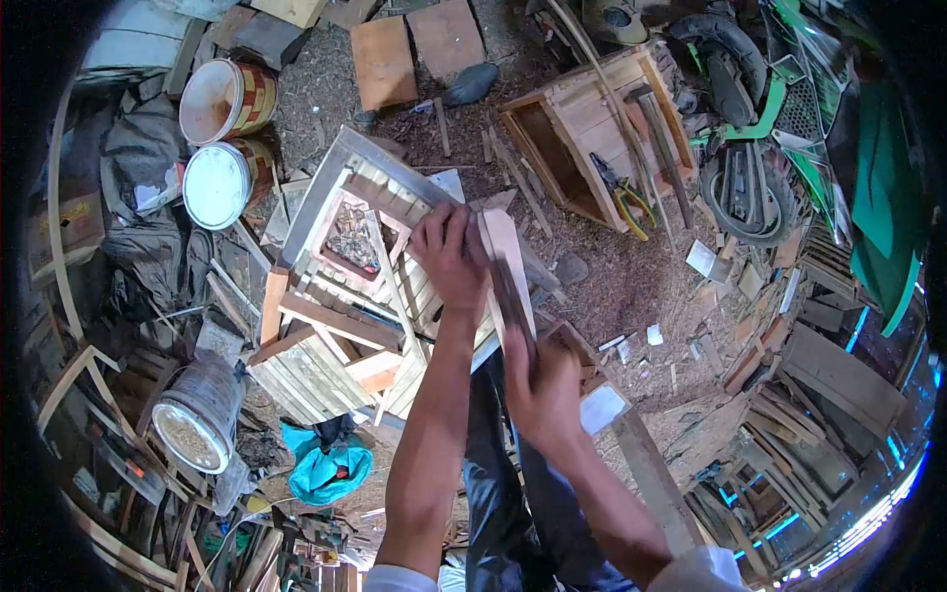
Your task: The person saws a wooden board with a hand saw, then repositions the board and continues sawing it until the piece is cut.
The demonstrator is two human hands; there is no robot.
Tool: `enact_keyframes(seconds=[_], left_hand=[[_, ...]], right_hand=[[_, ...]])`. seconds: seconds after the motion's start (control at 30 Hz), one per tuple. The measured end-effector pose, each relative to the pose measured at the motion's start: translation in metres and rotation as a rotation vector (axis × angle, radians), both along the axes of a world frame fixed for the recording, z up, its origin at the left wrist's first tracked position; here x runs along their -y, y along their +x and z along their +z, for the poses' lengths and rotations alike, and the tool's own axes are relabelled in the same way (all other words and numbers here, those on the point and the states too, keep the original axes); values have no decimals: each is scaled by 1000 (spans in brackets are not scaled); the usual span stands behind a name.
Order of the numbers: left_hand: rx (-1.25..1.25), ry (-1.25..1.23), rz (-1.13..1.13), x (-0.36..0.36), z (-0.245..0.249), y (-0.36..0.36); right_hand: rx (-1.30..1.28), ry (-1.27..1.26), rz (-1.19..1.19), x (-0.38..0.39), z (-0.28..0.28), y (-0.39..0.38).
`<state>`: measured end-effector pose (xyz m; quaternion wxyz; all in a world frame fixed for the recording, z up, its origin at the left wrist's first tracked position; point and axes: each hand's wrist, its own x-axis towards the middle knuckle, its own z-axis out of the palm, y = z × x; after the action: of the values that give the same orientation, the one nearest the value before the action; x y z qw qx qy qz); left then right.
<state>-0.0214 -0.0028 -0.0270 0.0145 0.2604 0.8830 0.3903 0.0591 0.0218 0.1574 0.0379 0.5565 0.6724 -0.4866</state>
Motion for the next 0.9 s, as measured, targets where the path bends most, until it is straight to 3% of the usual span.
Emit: enact_keyframes(seconds=[0.1,0.17,0.3,0.47,0.63,0.8,0.9], left_hand=[[16,-14,-6,-1,7,0],[8,-6,4,-1,4,2],[23,6,-10,0,2,-1],[38,-16,-27,3,2,-3],[37,2,-5,-2,5,0],[48,29,-29,0,4,0],[55,8,-27,4,2,3]], right_hand=[[-14,-119,-114,21,46,38],[-45,-93,-116,16,40,38],[0,45,23,-12,-25,-18],[1,-114,-17,20,50,50],[-61,-2,0,-16,-26,-9],[-29,-143,-88,25,31,44],[-20,-123,-30,22,14,47]])
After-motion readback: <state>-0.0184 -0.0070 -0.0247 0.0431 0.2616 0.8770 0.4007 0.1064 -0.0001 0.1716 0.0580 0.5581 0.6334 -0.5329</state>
